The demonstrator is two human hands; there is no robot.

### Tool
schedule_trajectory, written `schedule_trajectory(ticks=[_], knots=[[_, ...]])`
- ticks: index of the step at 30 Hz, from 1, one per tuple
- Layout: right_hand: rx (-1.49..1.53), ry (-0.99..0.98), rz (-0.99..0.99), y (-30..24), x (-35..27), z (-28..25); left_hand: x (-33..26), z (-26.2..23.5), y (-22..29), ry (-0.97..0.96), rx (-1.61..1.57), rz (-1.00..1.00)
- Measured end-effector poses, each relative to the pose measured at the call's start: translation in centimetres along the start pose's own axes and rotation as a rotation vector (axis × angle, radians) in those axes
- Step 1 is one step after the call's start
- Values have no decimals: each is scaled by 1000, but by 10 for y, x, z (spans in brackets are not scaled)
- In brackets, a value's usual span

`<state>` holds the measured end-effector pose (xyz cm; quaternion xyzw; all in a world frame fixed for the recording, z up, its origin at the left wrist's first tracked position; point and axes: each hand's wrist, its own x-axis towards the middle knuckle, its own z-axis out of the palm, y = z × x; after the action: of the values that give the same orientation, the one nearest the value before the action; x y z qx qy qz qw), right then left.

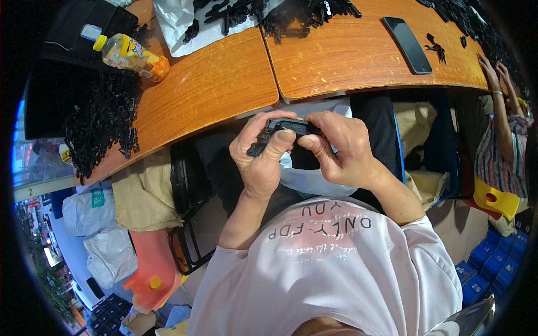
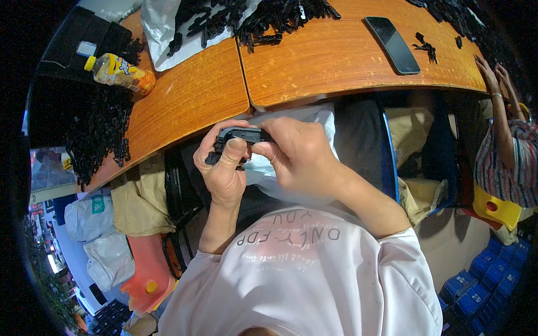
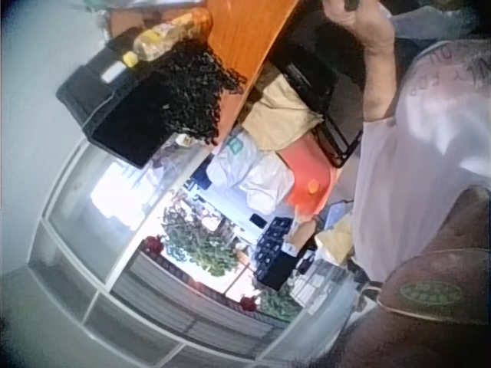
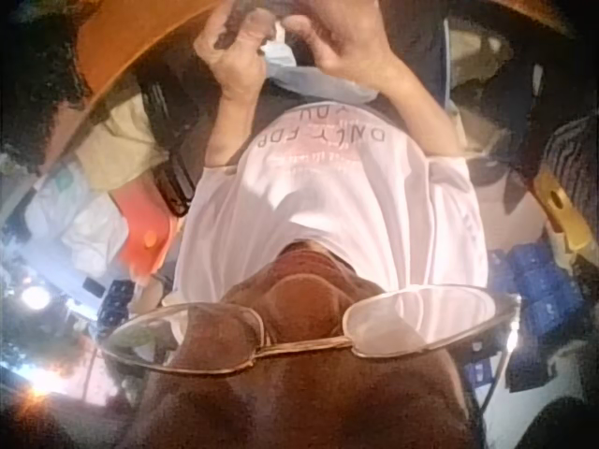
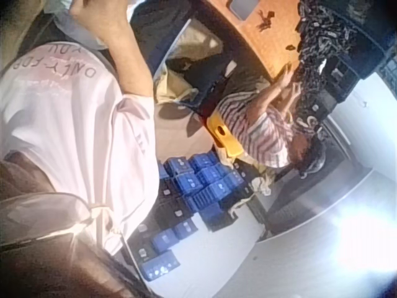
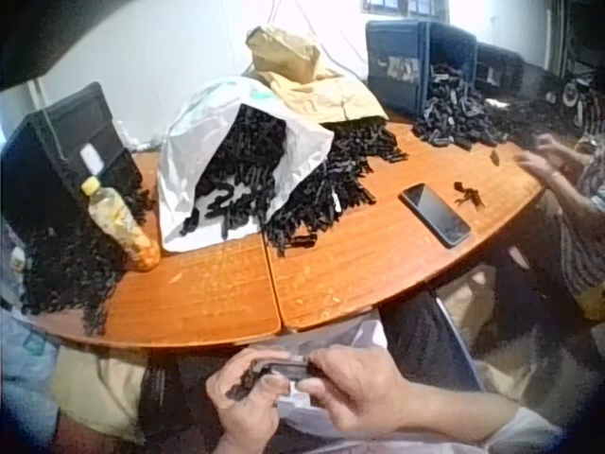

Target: The person reaches into a white bag to retrieve black plastic components and places them on a wooden table. They then pick up individual pieces and press them together by hand to assemble them.

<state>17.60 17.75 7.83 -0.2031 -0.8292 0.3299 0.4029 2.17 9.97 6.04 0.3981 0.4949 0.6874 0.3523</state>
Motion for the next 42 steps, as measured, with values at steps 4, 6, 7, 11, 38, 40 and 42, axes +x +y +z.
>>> schedule_trajectory(ticks=[4, 6, 7, 11, 38, 40, 42], knots=[[-88, 45, -75, 0, 1, 0, 4, 0, -5, -67, -124, -59], [-109, 66, -105, 2, 1, 0, 6, 2, -5, -95, -222, -110], [-132, 84, -131, 5, 0, 1, 9, 4, -3, -111, -315, -140], [-171, 100, -160, 6, -1, 2, 9, 0, -7, -162, -443, -200], [-645, 190, 43, 160, 101, -21, 105, -16, 6, -308, 653, 223], [-706, 194, 32, 156, 102, -16, 158, -27, -9, -179, 826, 440], [-734, 158, 201, 149, 101, -16, 215, -45, -31, -37, 980, 616]])
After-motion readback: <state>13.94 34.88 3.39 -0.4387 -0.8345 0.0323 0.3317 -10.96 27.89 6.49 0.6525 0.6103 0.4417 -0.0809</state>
